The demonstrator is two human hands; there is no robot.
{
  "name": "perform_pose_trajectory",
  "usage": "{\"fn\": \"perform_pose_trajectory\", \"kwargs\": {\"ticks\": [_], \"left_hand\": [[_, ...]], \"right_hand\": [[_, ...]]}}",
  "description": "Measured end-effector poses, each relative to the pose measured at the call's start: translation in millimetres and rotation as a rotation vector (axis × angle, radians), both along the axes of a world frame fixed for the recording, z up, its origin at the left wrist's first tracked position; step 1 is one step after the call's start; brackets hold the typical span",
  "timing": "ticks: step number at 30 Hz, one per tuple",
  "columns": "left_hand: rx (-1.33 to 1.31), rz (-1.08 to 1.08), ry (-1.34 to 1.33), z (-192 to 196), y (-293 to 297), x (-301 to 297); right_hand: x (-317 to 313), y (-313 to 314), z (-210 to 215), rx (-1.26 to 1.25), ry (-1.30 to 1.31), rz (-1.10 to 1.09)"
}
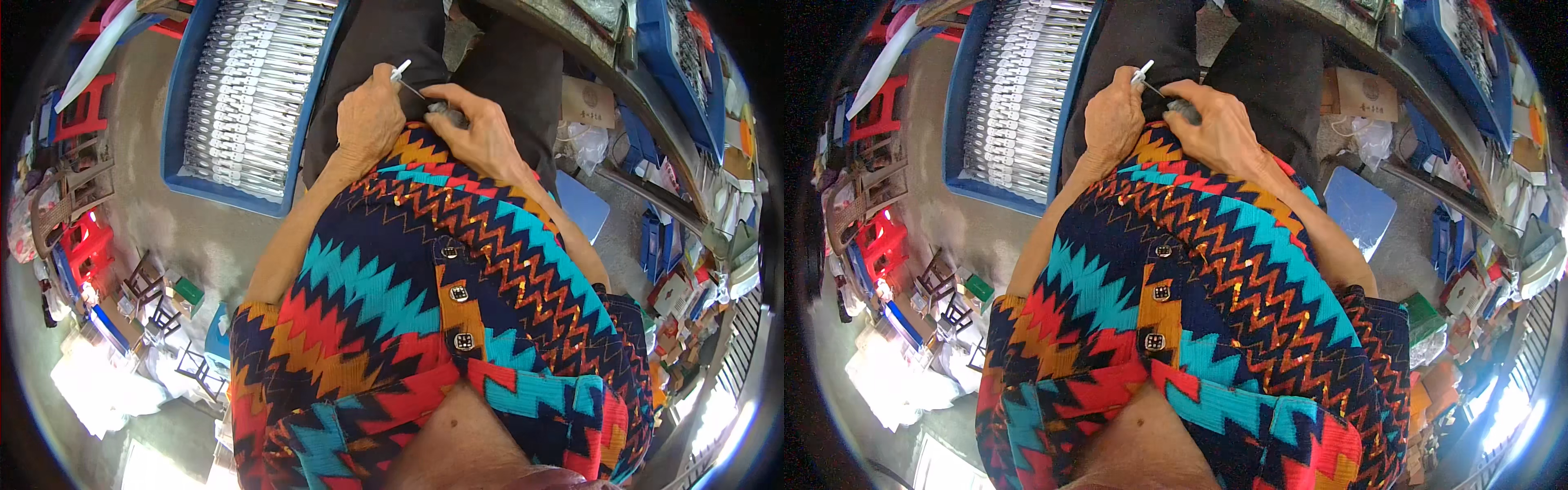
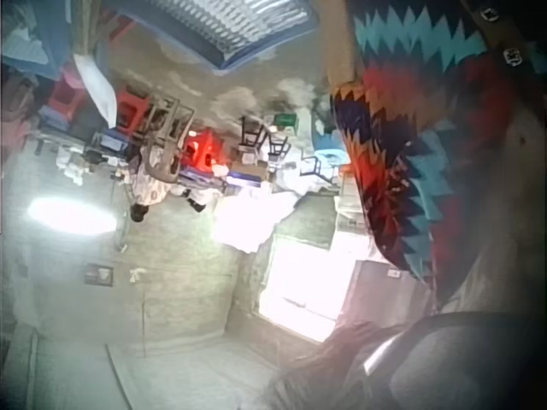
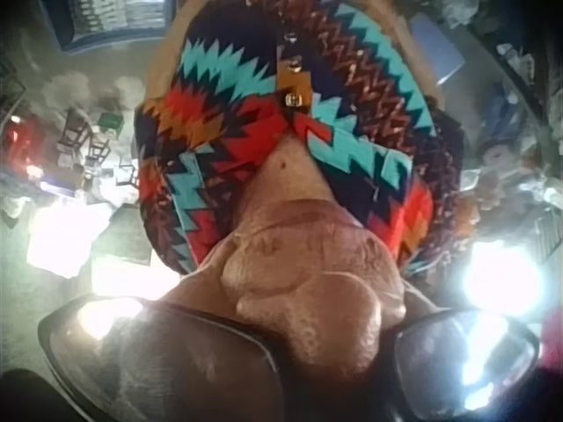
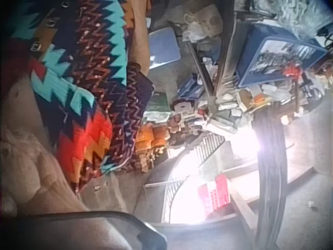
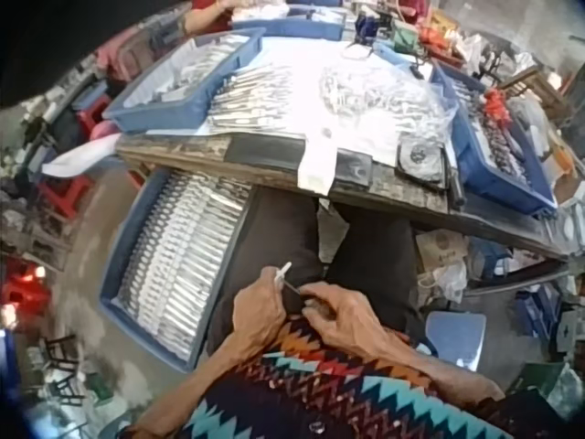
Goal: The person fastens plastic components using an electric screwdriver, works on the pieces with a manual screwdriver, and places the assembled parts into a blue tray.
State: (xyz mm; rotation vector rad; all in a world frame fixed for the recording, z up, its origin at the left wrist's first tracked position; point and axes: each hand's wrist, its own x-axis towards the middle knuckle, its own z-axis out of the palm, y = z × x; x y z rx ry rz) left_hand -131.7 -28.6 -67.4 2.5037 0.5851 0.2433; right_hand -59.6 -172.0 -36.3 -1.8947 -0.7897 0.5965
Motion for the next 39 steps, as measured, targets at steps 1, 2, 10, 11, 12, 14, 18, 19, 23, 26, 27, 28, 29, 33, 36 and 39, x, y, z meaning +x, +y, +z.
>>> {"fn": "perform_pose_trajectory", "kwargs": {"ticks": [1,2,10,11,12,14,18,19,23,26,27,28,29,33,36,39], "left_hand": [[0.001,-0.006,-0.012,-1,0,0],[-0.001,-0.008,-0.013,-2,0,0],[-0.035,-0.032,-0.076,-9,-1,-3],[-0.037,-0.034,-0.077,-10,-1,-3],[-0.036,-0.040,-0.075,-11,0,-2],[-0.034,-0.047,-0.074,-13,1,-2],[-0.018,-0.036,-0.037,-12,2,-3],[-0.002,-0.034,-0.043,-12,4,-1],[0.006,-0.037,-0.039,-7,5,3],[-0.018,0.003,-0.012,-5,5,4],[-0.032,-0.024,-0.007,-6,5,7],[-0.043,-0.042,0.004,-5,5,6],[-0.039,-0.037,0.007,-4,6,6],[-0.073,-0.025,0.036,0,8,7],[-0.096,-0.024,0.030,-1,7,8],[-0.099,-0.020,0.012,-4,9,8]], "right_hand": [[-2,0,2,-0.055,-0.245,0.024],[-3,1,9,-0.110,-0.266,0.050],[-7,3,3,-0.095,0.099,-0.042],[-7,3,-1,-0.018,0.089,-0.067],[-5,3,-1,-0.020,0.087,-0.069],[-3,4,-4,0.050,0.302,-0.075],[0,7,-2,0.066,0.455,-0.123],[2,7,-2,0.079,0.607,-0.171],[3,8,-6,0.177,0.557,-0.147],[3,3,-5,0.075,0.259,-0.021],[5,0,-2,0.075,0.256,-0.024],[3,-3,4,0.042,0.295,-0.031],[2,-4,7,0.008,0.333,-0.037],[3,-3,7,0.071,0.278,-0.008],[5,-2,3,0.038,0.285,0.000],[6,-1,-3,0.089,0.266,0.014]]}}
